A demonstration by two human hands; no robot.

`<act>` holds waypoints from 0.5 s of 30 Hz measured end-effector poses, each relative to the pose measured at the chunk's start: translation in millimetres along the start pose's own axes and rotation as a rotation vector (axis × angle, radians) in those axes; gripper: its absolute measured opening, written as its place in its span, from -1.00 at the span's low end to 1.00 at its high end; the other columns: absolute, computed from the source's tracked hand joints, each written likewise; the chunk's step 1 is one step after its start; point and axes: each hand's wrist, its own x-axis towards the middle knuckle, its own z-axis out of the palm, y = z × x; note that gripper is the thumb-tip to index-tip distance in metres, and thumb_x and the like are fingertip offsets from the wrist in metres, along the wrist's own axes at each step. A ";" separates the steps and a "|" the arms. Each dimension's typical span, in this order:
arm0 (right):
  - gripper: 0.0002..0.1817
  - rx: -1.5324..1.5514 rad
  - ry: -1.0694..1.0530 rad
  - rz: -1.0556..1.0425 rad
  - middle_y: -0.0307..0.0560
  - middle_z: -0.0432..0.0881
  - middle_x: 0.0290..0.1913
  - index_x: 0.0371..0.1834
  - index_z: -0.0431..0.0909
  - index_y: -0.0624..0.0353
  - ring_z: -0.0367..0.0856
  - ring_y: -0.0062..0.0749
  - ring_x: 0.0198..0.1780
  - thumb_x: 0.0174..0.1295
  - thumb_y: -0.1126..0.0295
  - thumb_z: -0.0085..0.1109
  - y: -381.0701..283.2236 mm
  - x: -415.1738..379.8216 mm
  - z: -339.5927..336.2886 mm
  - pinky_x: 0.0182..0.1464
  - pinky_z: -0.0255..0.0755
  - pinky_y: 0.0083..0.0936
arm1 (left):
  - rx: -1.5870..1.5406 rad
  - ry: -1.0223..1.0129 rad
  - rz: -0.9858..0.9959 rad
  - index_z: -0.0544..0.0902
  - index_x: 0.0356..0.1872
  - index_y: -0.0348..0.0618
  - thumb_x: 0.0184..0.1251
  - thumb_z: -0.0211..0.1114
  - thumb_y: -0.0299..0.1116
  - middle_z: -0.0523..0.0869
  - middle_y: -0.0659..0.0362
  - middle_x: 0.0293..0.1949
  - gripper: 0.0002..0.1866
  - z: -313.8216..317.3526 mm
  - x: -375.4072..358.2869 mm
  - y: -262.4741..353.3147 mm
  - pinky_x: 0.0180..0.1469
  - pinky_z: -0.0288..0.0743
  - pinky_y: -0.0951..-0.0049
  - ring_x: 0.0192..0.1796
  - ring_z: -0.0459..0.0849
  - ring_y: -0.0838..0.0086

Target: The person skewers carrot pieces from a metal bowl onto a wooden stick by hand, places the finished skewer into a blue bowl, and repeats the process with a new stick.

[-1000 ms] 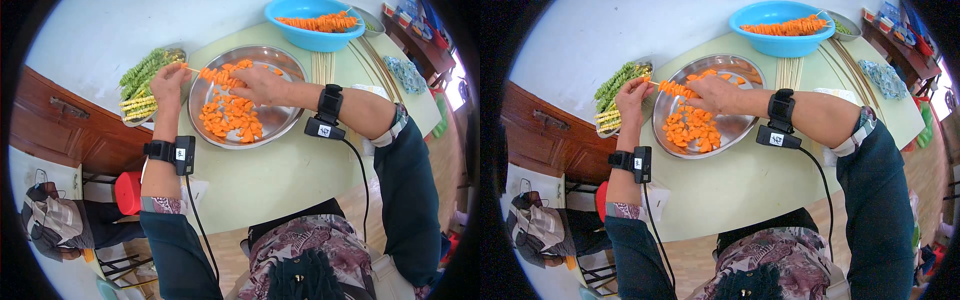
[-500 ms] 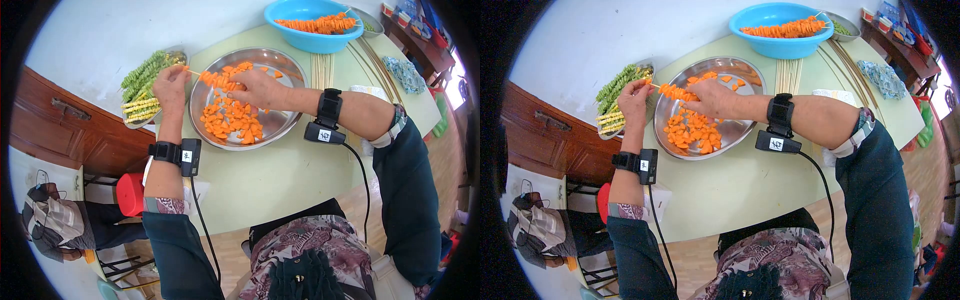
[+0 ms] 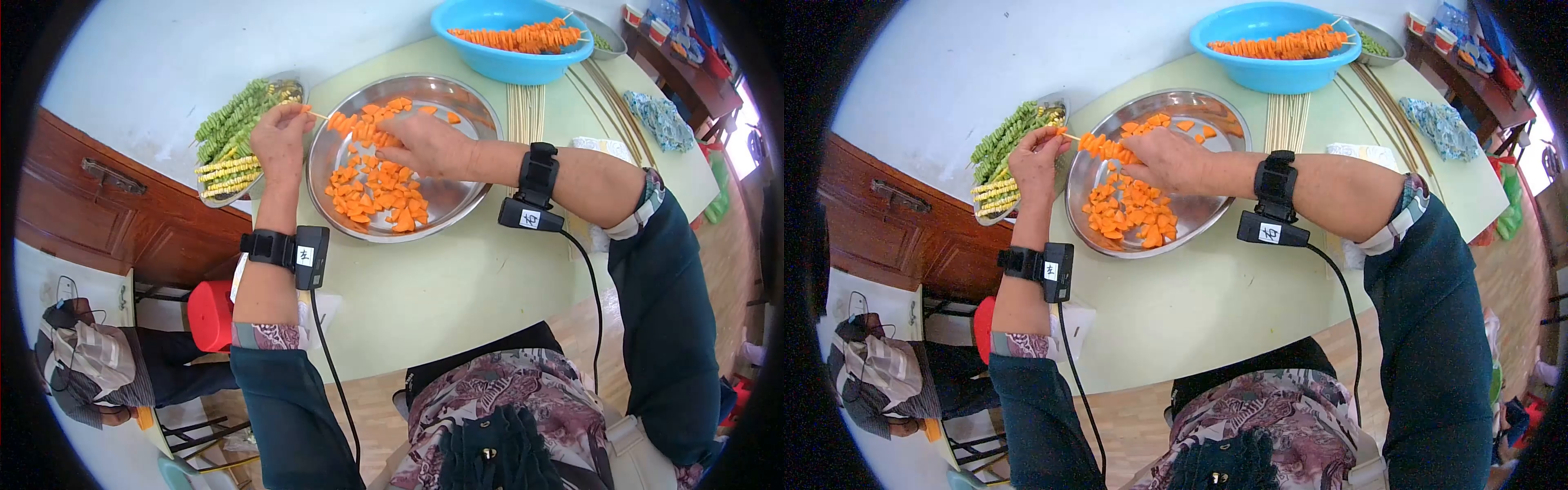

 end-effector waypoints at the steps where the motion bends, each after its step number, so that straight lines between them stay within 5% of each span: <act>1: -0.64 0.128 -0.068 0.098 0.00 0.59 -0.55 -0.05 0.41 0.36 0.53 -0.46 -0.68 0.20 0.30 0.06 -4.9 -0.4 -5.7 -0.56 0.44 -0.53 | -0.007 0.006 -0.007 0.59 -0.34 -0.43 0.04 0.18 -0.66 0.66 0.05 -0.39 -0.87 0.9 -0.7 1.1 -0.27 0.57 0.55 -0.37 0.66 0.46; 6: -0.63 0.549 -0.245 0.297 -0.03 0.60 -0.56 -0.04 0.41 0.38 0.52 -0.52 -0.72 0.22 0.29 0.03 -15.4 2.3 -17.5 -0.61 0.42 -0.59 | -0.030 0.022 -0.026 0.60 -0.34 -0.43 0.04 0.16 -0.66 0.66 0.05 -0.39 -0.86 1.7 -2.4 2.9 -0.27 0.57 0.55 -0.37 0.66 0.46; 9: -0.68 0.571 -0.245 0.261 -0.12 0.58 -0.62 -0.33 0.43 0.32 0.54 -0.51 -0.73 0.22 0.21 0.01 -11.3 2.1 -14.2 -0.47 0.49 -0.57 | -0.014 0.045 -0.019 0.60 -0.34 -0.43 0.05 0.16 -0.65 0.66 0.05 -0.40 -0.86 3.2 -2.8 6.2 -0.28 0.57 0.55 -0.38 0.67 0.45; 11: -0.68 0.532 -0.219 0.261 -0.02 0.58 -0.58 -0.16 0.43 0.38 0.53 -0.43 -0.70 0.22 0.28 0.03 -12.8 1.9 -15.4 -0.61 0.42 -0.56 | -0.001 0.035 -0.023 0.61 -0.34 -0.42 0.05 0.17 -0.65 0.66 0.04 -0.40 -0.87 3.5 -2.5 7.6 -0.29 0.58 0.55 -0.38 0.67 0.44; 15: -0.71 0.116 -0.080 0.016 0.05 0.54 -0.62 -0.23 0.40 0.32 0.55 -0.20 -0.61 0.20 0.26 0.05 -0.1 -0.3 -3.3 -0.54 0.43 -0.39 | -0.048 0.011 -0.007 0.61 -0.35 -0.42 0.06 0.16 -0.65 0.66 0.04 -0.40 -0.87 4.3 -3.5 6.7 -0.28 0.58 0.56 -0.38 0.67 0.44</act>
